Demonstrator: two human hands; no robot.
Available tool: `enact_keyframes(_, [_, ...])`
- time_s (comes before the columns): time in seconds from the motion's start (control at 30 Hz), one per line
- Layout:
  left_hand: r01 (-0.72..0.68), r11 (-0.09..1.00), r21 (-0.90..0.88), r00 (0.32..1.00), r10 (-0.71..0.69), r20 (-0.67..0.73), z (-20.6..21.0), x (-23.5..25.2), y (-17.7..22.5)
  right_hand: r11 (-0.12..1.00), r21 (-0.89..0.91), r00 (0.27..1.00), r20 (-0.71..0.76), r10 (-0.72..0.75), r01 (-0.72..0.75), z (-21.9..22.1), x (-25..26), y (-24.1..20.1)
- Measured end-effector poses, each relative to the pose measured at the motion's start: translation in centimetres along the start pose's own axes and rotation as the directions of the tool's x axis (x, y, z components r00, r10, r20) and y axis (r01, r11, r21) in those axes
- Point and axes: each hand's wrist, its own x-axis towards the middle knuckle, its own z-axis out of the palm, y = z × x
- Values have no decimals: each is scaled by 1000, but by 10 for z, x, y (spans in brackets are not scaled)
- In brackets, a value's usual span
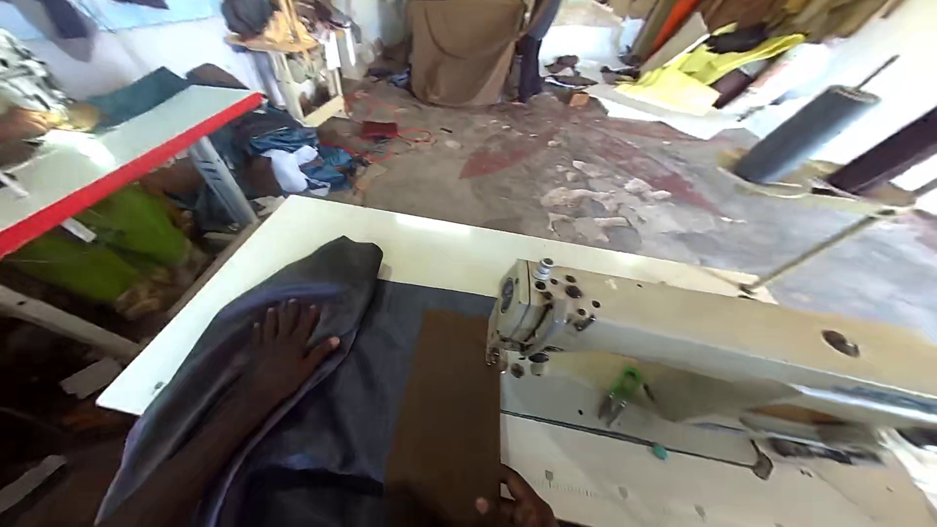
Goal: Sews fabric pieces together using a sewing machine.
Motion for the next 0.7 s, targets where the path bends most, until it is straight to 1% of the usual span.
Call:
enact_keyframes(0.03, [-47,999,12,996,48,-79,9,4,-3,999,37,1000,-12,13,-13,3,-3,0])
enact_keyframes(0.07, [-104,994,19,983,106,-151,8,4,0,998,57,1000,-22,15,-14,6,-6,2])
enact_keyframes(0.13, [-224,973,52,943,230,-239,-19,-6,26,999,48,999,-44,-20,22,7,-7,7])
enact_keyframes(0.17, [-265,963,38,933,267,-240,-35,-14,49,998,35,998,-56,-40,42,7,-6,9])
enact_keyframes(0.2, [-266,964,-25,949,258,-181,-46,-28,74,998,40,997,-64,-42,44,7,-9,12])
enact_keyframes(0.23, [-216,972,-96,976,211,-63,-51,-45,99,997,74,998,-65,-28,32,7,-12,15])
enact_keyframes(0.27, [-145,977,-157,985,157,71,-51,-58,120,989,149,999,-47,-7,14,7,-12,14])
enact_keyframes(0.33, [6,971,-239,952,68,300,-42,-70,152,944,327,997,71,26,-48,4,-12,11])
enact_keyframes(0.37, [66,967,-245,938,23,346,-35,-71,161,923,377,992,125,35,-80,3,-12,9])
enact_keyframes(0.47, [113,963,-245,945,-27,327,-16,-68,172,899,425,978,207,16,-105,-3,-13,6])
enact_keyframes(0.57, [142,949,-281,906,-10,423,-17,-58,182,863,489,962,272,-10,-129,-7,-11,9])
enact_keyframes(0.63, [188,909,-371,902,-10,432,-16,-55,179,821,540,955,295,23,-186,-4,-12,13])
enact_keyframes(0.7, [230,879,-419,917,-51,396,-18,-52,174,810,545,962,262,81,-217,2,-13,17])
